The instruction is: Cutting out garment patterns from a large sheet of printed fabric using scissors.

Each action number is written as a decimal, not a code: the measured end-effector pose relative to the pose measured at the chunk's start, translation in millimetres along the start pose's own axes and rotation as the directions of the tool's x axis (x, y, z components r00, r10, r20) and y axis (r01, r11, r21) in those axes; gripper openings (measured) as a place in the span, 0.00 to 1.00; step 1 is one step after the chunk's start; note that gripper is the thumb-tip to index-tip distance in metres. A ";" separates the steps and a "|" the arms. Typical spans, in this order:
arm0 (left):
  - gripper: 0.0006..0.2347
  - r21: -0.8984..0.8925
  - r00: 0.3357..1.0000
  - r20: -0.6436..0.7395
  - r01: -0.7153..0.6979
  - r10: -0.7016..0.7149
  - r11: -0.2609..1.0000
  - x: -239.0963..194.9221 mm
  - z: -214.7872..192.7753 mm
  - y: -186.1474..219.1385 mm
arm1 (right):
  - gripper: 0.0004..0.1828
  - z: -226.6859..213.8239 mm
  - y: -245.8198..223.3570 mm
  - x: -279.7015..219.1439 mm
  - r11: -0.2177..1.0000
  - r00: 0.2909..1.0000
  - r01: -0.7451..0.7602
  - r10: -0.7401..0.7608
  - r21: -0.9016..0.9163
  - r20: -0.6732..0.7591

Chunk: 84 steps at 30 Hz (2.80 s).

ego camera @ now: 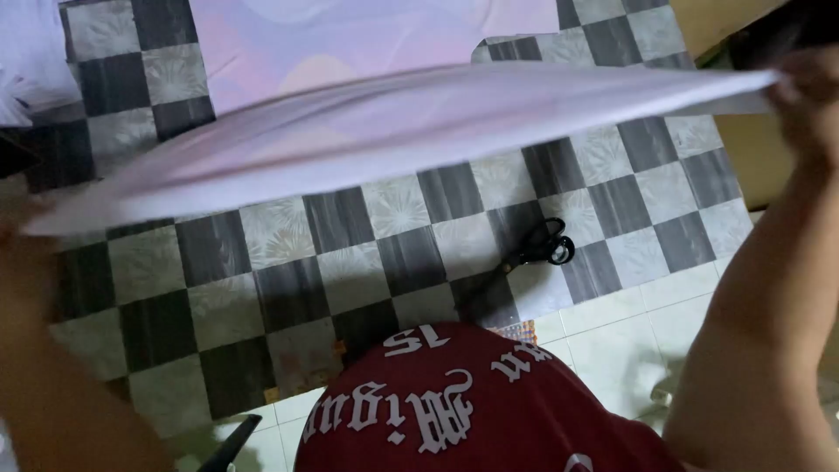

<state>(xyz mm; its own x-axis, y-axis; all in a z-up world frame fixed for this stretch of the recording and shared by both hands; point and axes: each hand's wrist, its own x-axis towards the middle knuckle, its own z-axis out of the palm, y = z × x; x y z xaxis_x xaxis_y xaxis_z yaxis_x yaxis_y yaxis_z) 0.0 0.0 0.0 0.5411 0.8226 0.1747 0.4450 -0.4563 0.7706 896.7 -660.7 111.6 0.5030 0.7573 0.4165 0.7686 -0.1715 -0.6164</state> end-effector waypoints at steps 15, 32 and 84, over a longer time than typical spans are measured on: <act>0.07 0.287 0.902 0.063 0.394 -0.427 0.873 -117.3 96.8 109.5 | 0.18 155.5 -21.5 -130.1 0.925 0.981 -0.130 0.171 -0.357 0.087; 0.15 0.375 0.962 0.227 -0.229 0.151 0.898 -76.9 107.4 108.9 | 0.30 199.1 -104.4 -50.8 0.935 0.959 -0.159 0.223 -0.319 0.176; 0.28 0.787 0.972 0.060 0.095 -0.228 0.609 -99.9 148.2 128.5 | 0.23 210.8 -177.0 -157.8 0.914 0.792 0.317 -0.107 -0.254 0.601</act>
<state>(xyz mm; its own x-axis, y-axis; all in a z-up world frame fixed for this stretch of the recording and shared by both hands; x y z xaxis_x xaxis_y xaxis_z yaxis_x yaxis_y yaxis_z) 108.9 -191.1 -9.2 0.4671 0.8832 -0.0430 0.8840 -0.4674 0.0036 598.0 -617.0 14.1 0.0782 0.9969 -0.0057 0.9622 -0.0769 -0.2612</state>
